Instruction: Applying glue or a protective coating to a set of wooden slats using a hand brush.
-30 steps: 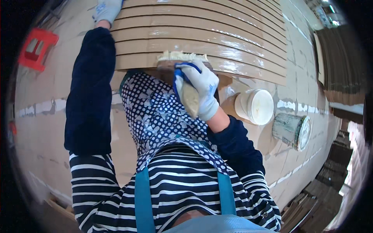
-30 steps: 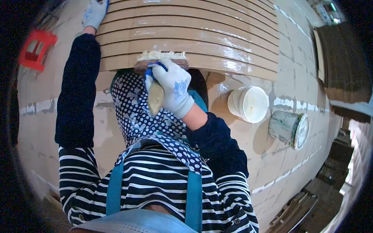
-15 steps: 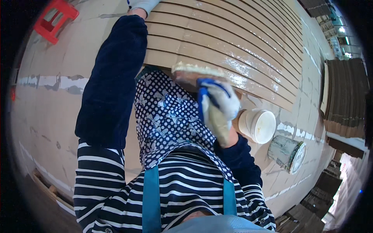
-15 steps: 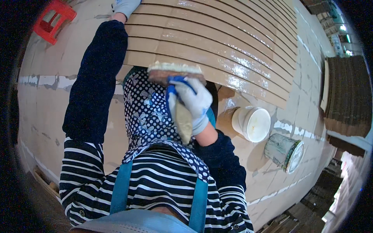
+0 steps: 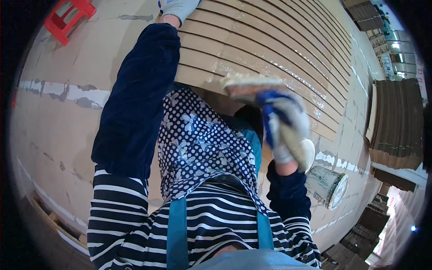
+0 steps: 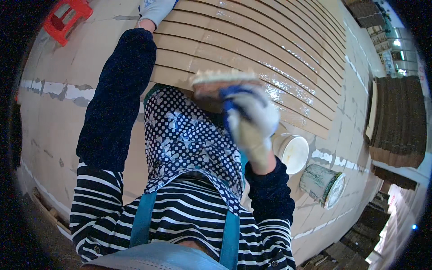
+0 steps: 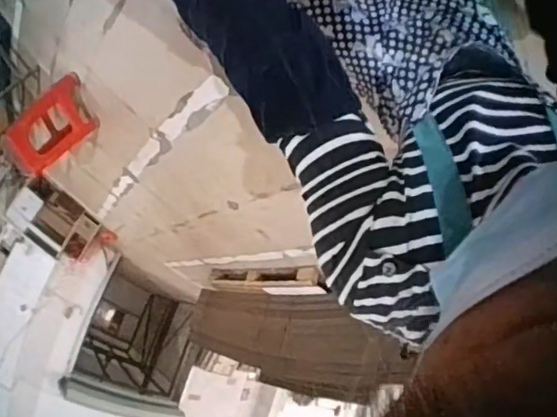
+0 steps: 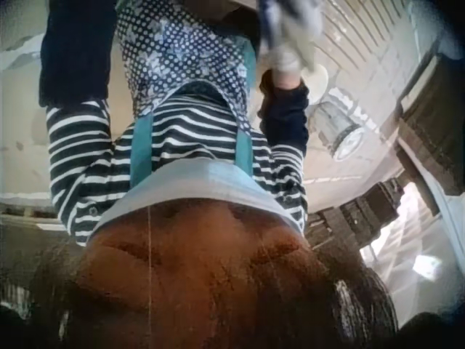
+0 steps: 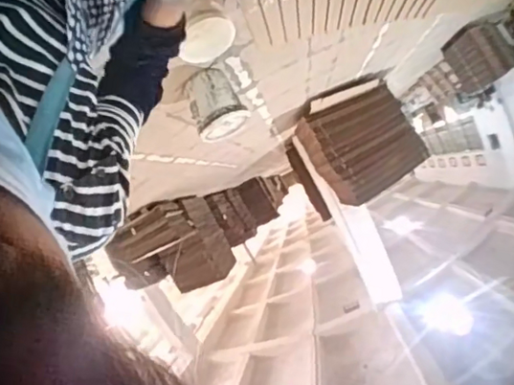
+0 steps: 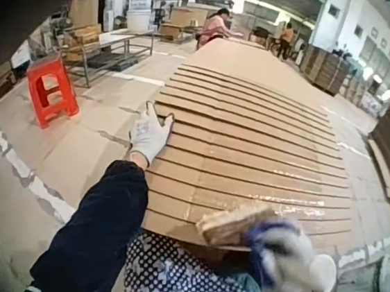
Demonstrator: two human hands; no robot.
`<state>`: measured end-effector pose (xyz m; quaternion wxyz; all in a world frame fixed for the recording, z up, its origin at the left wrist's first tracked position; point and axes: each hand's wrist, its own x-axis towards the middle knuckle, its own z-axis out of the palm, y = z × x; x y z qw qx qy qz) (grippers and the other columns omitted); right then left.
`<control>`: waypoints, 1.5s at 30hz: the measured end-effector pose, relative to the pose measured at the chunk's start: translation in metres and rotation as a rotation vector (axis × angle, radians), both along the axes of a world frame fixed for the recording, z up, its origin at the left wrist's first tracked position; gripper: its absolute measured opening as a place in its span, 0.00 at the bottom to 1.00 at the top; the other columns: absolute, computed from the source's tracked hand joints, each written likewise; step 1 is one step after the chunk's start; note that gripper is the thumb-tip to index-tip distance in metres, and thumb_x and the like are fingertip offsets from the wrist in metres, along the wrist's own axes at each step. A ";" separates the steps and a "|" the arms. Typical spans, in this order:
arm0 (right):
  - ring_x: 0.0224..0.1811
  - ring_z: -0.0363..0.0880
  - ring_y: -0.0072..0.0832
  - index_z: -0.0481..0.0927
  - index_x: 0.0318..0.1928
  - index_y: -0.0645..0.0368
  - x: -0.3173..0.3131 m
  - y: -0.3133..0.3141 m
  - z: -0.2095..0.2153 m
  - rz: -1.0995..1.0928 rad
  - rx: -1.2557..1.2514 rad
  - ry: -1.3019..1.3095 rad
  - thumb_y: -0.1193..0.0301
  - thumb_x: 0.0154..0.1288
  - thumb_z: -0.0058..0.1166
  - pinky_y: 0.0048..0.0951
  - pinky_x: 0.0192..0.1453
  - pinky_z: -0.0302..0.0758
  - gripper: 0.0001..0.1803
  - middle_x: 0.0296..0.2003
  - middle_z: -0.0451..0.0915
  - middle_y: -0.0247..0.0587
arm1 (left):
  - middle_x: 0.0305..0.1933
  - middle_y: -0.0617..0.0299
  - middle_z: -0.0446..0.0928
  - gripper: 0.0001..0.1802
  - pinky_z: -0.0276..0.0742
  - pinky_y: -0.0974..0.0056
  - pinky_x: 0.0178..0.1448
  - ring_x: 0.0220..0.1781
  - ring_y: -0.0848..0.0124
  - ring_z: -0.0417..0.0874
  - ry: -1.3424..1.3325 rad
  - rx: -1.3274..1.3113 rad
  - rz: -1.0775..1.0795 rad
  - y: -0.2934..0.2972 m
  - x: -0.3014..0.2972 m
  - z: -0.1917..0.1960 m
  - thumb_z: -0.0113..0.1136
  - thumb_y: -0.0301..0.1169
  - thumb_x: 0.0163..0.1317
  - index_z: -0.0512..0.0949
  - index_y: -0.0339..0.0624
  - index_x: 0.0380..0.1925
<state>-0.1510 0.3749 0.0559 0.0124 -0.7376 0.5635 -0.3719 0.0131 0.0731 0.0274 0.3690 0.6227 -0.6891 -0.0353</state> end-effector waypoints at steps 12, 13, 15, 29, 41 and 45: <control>0.25 0.65 0.14 0.65 0.57 0.62 -0.065 0.019 -0.014 -0.303 0.269 -0.892 0.81 0.59 0.42 0.15 0.28 0.66 0.23 0.49 0.72 0.39 | 0.49 0.42 0.70 0.39 0.70 0.50 0.48 0.45 0.48 0.75 0.071 0.041 -0.042 -0.007 -0.004 0.003 0.50 0.53 0.55 0.58 0.35 0.59; 0.23 0.64 0.14 0.63 0.58 0.61 -0.076 0.025 -0.017 -0.344 0.332 -0.817 0.80 0.61 0.39 0.13 0.27 0.65 0.23 0.50 0.71 0.40 | 0.51 0.41 0.69 0.40 0.69 0.49 0.50 0.47 0.47 0.74 0.023 0.046 -0.041 -0.010 -0.003 0.000 0.46 0.56 0.55 0.58 0.37 0.58; 0.22 0.62 0.13 0.62 0.60 0.60 -0.088 0.019 -0.010 -0.376 0.385 -0.738 0.80 0.63 0.37 0.12 0.26 0.63 0.23 0.51 0.71 0.41 | 0.54 0.39 0.66 0.42 0.66 0.48 0.54 0.52 0.45 0.71 -0.073 0.052 -0.038 -0.015 -0.004 -0.009 0.40 0.63 0.55 0.58 0.39 0.58; 0.17 0.74 0.22 0.82 0.31 0.63 -0.119 -0.333 0.051 -0.329 -0.152 0.058 0.71 0.55 0.56 0.23 0.22 0.72 0.08 0.20 0.77 0.33 | 0.52 0.44 0.69 0.44 0.70 0.50 0.48 0.49 0.50 0.73 -0.048 0.043 0.010 -0.030 -0.009 -0.019 0.48 0.60 0.52 0.57 0.40 0.61; 0.22 0.76 0.31 0.80 0.28 0.60 -0.046 -0.133 0.029 0.135 0.185 0.025 0.68 0.48 0.62 0.27 0.28 0.72 0.09 0.23 0.78 0.44 | 0.52 0.43 0.68 0.43 0.69 0.49 0.50 0.51 0.49 0.73 -0.033 0.052 0.018 -0.027 0.000 -0.025 0.47 0.60 0.52 0.57 0.40 0.60; 0.23 0.76 0.34 0.78 0.28 0.62 -0.063 -0.144 0.028 0.031 0.430 -0.246 0.67 0.47 0.64 0.26 0.30 0.73 0.12 0.24 0.78 0.44 | 0.52 0.39 0.68 0.42 0.67 0.49 0.52 0.51 0.45 0.72 -0.035 0.028 -0.007 -0.021 0.005 -0.020 0.45 0.61 0.54 0.58 0.42 0.59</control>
